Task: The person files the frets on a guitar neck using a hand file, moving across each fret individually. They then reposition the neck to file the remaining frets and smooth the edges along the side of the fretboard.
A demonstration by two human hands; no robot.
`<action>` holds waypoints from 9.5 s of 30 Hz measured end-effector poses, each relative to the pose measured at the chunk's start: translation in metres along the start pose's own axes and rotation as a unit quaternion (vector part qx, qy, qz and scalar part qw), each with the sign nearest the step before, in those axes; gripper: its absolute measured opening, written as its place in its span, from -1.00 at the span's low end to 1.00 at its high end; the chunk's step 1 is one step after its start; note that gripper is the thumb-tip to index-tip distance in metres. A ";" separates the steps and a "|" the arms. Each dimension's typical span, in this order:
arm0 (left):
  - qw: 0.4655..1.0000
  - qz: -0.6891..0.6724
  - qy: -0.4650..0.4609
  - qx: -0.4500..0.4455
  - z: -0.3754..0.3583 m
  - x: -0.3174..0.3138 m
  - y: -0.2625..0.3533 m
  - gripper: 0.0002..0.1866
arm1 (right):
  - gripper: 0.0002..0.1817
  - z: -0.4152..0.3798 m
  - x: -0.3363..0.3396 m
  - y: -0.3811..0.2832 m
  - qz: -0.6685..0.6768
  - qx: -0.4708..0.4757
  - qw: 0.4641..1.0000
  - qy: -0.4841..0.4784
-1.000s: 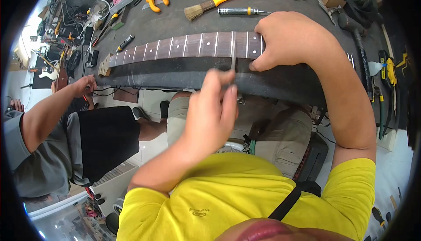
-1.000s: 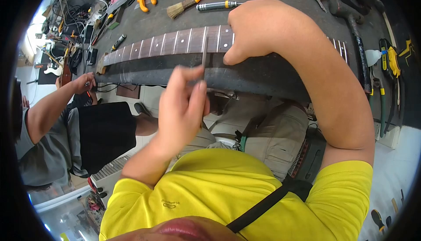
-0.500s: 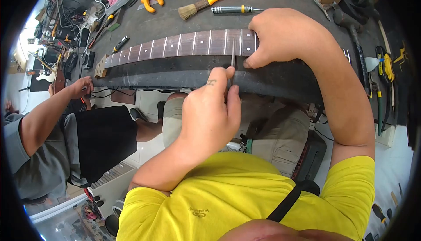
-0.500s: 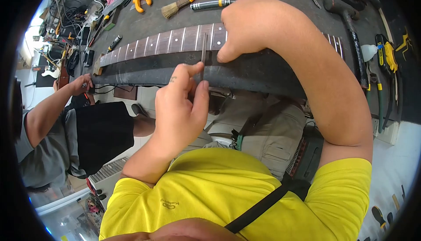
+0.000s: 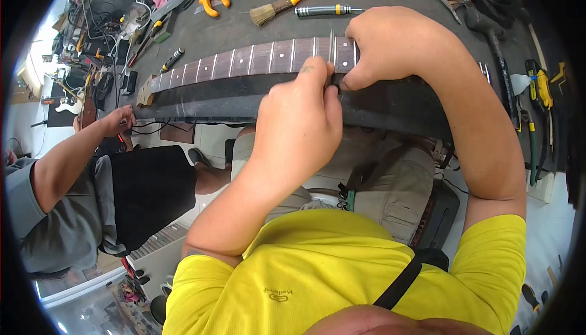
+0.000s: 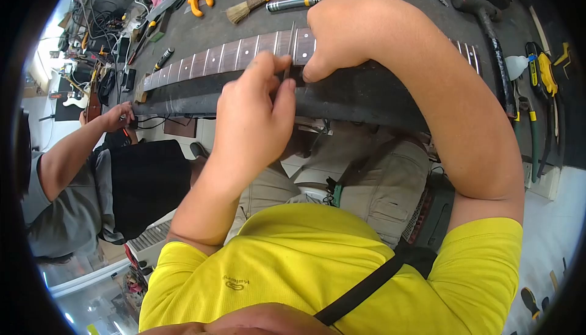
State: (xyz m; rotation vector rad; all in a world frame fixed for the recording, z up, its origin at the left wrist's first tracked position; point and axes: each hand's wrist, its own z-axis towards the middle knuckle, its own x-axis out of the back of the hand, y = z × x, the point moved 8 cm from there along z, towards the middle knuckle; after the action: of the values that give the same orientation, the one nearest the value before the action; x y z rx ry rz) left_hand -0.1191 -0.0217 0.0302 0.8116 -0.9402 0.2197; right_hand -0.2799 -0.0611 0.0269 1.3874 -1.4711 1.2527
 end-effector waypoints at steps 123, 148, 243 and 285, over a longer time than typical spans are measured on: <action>0.978 -0.160 -0.037 0.126 -0.007 -0.022 -0.017 -0.81 | -0.43 0.001 -0.002 0.004 0.040 -0.004 0.999 0.020; 0.985 -0.127 -0.030 0.115 -0.023 -0.017 -0.004 -0.82 | -0.43 0.000 -0.001 0.003 0.043 0.014 0.999 0.008; 0.999 -0.001 -0.033 -0.001 -0.042 -0.015 0.018 -0.61 | -0.17 -0.011 0.008 0.025 0.025 -0.033 0.995 -0.093; 0.998 -0.005 -0.056 -0.036 -0.011 -0.004 0.025 -0.61 | -0.29 -0.013 0.007 0.020 0.017 -0.024 0.997 -0.071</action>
State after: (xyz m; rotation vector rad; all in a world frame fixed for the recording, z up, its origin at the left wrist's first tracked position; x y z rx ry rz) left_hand -0.1267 0.0044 0.0369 0.7673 -1.0437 0.1317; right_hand -0.3024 -0.0520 0.0336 1.4490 -1.6170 1.1522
